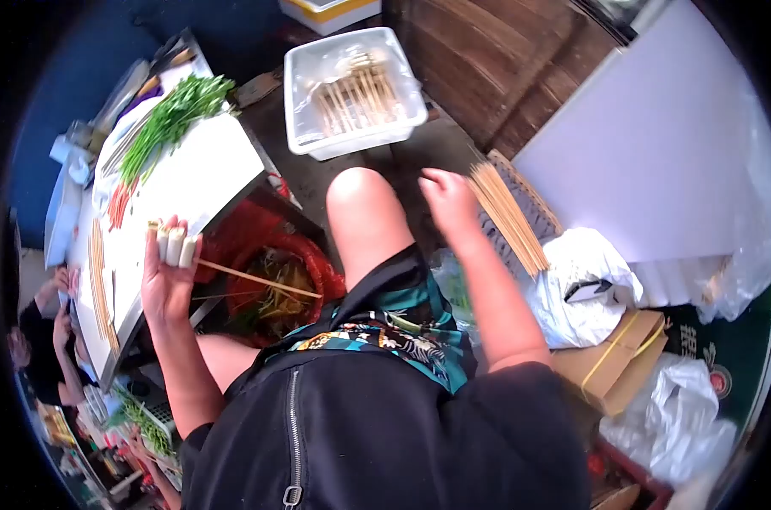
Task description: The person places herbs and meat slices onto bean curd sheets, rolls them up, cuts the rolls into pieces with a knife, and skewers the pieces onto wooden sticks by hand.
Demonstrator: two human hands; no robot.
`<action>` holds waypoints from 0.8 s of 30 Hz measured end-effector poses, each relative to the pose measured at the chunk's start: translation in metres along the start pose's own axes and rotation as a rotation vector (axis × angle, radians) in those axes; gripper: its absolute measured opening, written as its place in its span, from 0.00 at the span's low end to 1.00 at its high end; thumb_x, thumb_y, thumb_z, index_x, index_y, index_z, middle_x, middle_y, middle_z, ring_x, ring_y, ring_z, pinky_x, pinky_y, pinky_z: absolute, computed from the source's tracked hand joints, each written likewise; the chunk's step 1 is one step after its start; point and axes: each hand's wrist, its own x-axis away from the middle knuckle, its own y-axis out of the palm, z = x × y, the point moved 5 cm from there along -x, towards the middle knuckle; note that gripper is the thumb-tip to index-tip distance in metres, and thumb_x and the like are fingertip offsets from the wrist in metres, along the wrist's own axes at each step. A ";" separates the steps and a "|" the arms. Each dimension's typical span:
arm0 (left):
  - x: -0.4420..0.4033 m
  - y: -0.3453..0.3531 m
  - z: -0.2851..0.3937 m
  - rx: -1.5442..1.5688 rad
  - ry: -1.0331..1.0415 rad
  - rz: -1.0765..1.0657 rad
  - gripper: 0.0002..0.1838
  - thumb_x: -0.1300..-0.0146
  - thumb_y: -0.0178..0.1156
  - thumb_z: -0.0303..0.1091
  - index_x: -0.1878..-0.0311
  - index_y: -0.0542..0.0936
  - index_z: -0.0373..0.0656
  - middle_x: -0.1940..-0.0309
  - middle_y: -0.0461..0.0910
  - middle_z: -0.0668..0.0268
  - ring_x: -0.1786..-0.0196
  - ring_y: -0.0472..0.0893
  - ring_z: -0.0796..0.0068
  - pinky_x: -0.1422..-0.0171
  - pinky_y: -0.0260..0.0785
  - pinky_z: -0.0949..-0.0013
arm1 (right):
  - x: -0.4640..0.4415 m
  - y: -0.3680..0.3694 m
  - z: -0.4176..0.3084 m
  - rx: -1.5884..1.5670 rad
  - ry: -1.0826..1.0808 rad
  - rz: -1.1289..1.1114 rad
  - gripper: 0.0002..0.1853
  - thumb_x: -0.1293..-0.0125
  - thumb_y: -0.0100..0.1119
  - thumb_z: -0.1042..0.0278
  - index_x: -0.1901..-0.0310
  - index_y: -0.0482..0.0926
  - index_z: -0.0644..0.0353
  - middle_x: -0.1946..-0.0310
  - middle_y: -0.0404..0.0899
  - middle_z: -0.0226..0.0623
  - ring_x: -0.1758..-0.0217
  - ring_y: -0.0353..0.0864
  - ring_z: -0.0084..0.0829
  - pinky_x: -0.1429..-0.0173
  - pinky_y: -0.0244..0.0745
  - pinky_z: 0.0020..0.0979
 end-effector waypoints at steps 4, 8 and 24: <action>0.016 0.013 -0.003 -0.097 -0.007 0.009 0.21 0.22 0.49 0.44 0.33 0.68 0.44 0.39 0.76 0.54 0.37 0.77 0.58 0.34 0.73 0.46 | 0.044 -0.067 0.176 0.523 0.341 -0.016 0.11 0.38 0.58 0.64 0.60 0.86 0.59 0.63 0.85 0.50 0.55 0.84 0.52 0.49 0.78 0.47; 0.022 0.034 -0.023 -0.156 -0.087 -0.142 0.23 0.22 0.50 0.44 0.32 0.66 0.41 0.40 0.77 0.50 0.41 0.81 0.58 0.42 0.80 0.54 | 0.069 -0.076 0.199 0.720 0.364 -0.033 0.13 0.35 0.54 0.63 0.62 0.85 0.62 0.61 0.84 0.55 0.53 0.83 0.56 0.47 0.77 0.50; 0.019 0.050 -0.050 0.124 -0.013 -0.228 0.21 0.27 0.54 0.31 0.36 0.65 0.33 0.38 0.72 0.47 0.37 0.76 0.52 0.29 0.70 0.53 | 0.036 -0.061 0.008 0.090 -0.057 -0.008 0.09 0.27 0.54 0.65 0.56 0.80 0.61 0.67 0.83 0.40 0.63 0.83 0.38 0.56 0.77 0.36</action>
